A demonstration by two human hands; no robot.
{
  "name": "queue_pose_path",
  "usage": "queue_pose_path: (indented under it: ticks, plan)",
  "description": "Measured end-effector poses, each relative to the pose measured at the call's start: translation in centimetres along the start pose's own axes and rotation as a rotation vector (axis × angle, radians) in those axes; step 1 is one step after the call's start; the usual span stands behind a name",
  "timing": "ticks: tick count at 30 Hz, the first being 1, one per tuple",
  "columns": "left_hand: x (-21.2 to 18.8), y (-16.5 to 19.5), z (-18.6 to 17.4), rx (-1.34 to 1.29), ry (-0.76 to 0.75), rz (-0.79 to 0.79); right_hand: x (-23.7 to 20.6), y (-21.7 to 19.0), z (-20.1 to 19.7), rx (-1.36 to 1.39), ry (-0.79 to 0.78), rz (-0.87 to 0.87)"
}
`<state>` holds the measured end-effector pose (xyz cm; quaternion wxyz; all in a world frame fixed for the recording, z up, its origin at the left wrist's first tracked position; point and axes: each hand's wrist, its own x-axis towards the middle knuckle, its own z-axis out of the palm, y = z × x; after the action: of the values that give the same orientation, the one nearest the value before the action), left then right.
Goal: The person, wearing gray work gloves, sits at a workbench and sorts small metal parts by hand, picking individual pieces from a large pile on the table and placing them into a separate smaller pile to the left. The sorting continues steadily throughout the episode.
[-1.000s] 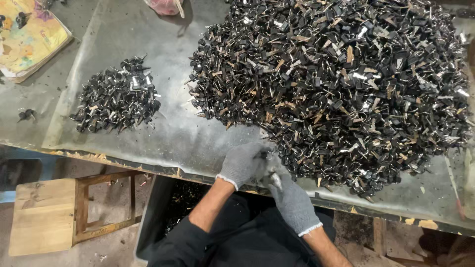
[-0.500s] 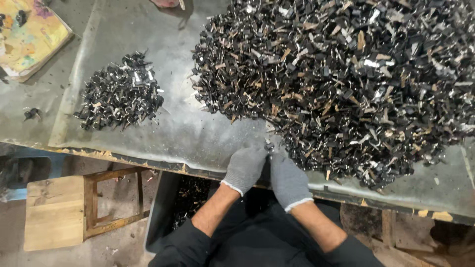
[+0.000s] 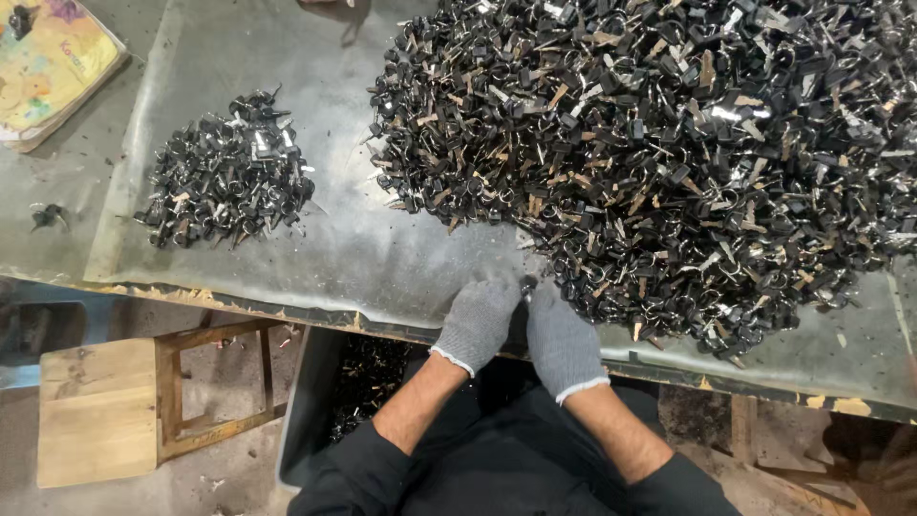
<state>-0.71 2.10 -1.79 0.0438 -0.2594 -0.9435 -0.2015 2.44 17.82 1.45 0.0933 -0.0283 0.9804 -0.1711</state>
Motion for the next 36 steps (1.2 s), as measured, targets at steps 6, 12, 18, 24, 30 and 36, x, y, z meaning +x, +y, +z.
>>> queue_pose_path:
  ticks: [6,12,18,24,30,36]
  plan:
    - [0.3,0.3,-1.1,0.007,-0.06,-0.066,0.2,0.3,-1.2,0.043,-0.045,-0.045]
    - [0.0,-0.2,-0.5,-0.105,-0.026,-0.045,-0.1,-0.2,-1.3,0.109,-0.209,0.072]
    - [-0.2,-0.2,-0.3,-0.15,0.004,-0.049,0.8,-0.1,-1.9,0.077,-0.273,0.104]
    - [-0.7,0.0,-1.1,-0.349,0.086,-0.155,-0.4,0.4,-0.9,0.178,-0.083,0.057]
    - [-1.2,0.7,-0.3,-0.233,0.156,-0.098,-0.8,-0.5,-0.7,-0.08,0.003,-0.163]
    - [-1.9,0.3,-0.3,-0.298,0.178,-0.169,2.5,-1.1,-3.9,0.32,-0.549,0.14]
